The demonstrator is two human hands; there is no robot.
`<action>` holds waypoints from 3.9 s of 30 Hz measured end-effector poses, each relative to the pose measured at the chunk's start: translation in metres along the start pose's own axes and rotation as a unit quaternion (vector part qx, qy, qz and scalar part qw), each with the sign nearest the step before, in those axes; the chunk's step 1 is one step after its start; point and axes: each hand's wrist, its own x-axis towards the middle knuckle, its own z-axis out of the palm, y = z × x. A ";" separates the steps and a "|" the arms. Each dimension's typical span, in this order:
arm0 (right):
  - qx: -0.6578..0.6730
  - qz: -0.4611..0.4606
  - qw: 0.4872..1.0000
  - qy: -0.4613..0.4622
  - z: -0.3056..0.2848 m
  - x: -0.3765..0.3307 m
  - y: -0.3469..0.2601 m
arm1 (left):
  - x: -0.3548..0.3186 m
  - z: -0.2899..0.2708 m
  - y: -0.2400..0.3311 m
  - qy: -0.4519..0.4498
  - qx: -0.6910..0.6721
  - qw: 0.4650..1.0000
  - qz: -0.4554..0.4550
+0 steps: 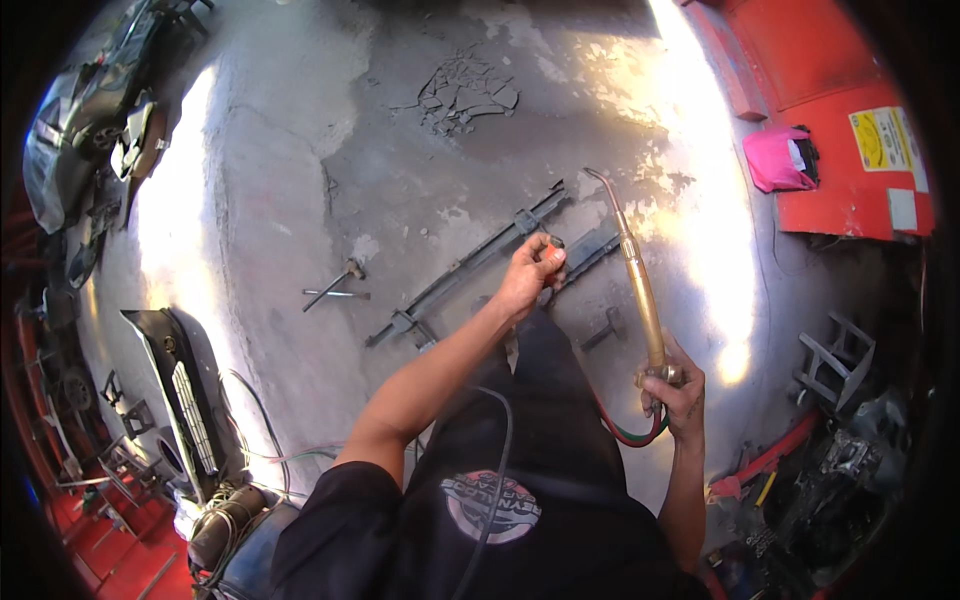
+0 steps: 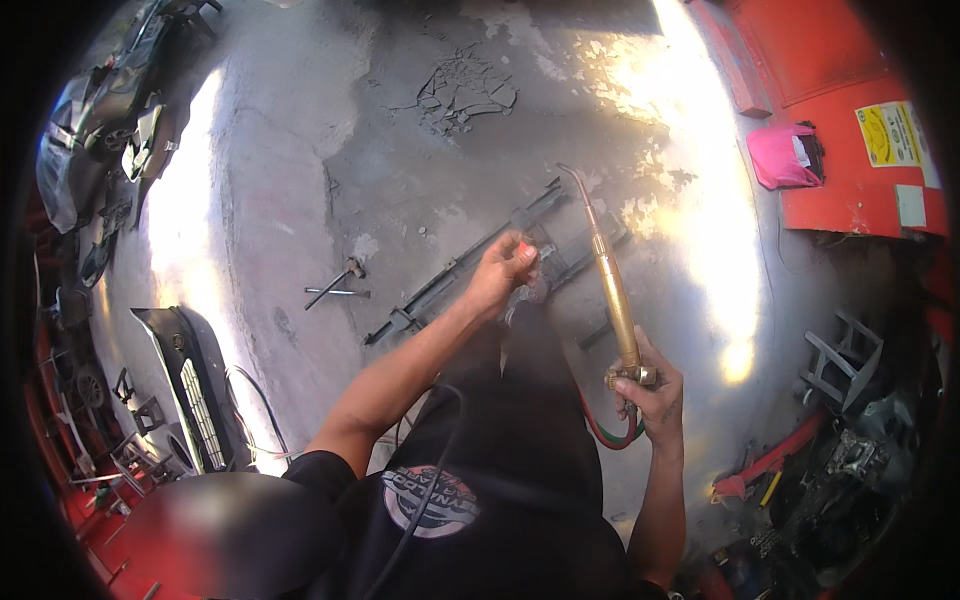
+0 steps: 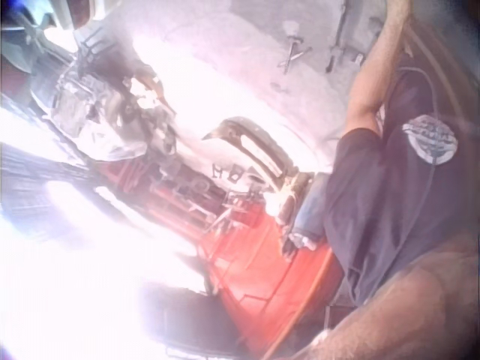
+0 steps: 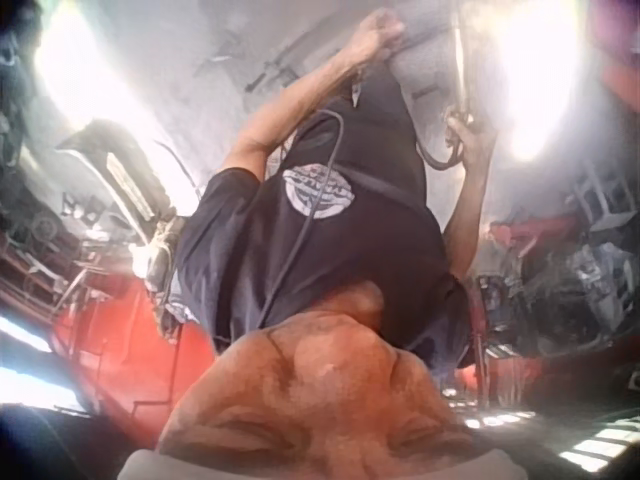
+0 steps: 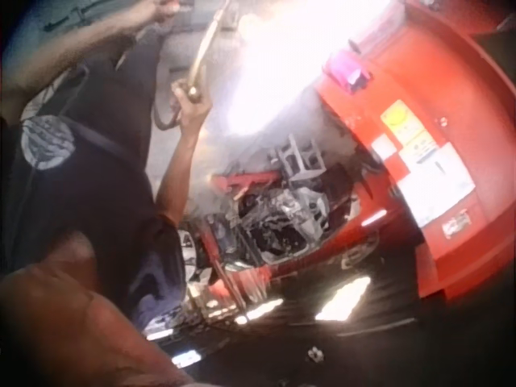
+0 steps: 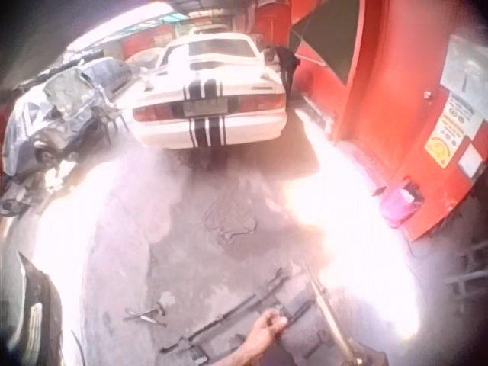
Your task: The person positions two metal frame sections on the floor, then uses a welding torch to heat and weld the joints. The person moves along the frame, applying the torch to multiple connection points while standing.
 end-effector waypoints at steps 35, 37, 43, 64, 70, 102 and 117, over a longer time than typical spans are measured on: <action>0.077 0.033 0.994 -0.074 0.037 -0.049 0.030 | -0.027 -0.053 0.057 -0.080 -0.148 0.986 0.012; 0.076 0.023 0.995 -0.053 0.034 -0.044 0.033 | -0.027 -0.054 0.047 -0.072 -0.155 0.985 -0.009; 0.056 0.018 0.998 0.017 0.017 -0.012 0.037 | -0.037 -0.097 0.000 -0.018 -0.032 0.992 -0.122; 0.028 0.044 0.997 0.063 -0.010 0.030 0.046 | -0.096 -0.227 -0.073 0.255 0.127 0.931 -0.228; 0.037 0.038 0.992 0.112 0.014 -0.010 0.061 | -0.076 -0.260 -0.066 0.253 0.184 0.927 -0.208; 0.087 0.047 0.990 0.101 -0.054 0.060 0.081 | -0.023 -0.199 -0.065 0.281 0.284 0.896 -0.194; 0.109 0.078 0.986 0.103 -0.096 0.093 0.121 | 0.021 -0.106 -0.049 0.216 0.237 0.931 -0.174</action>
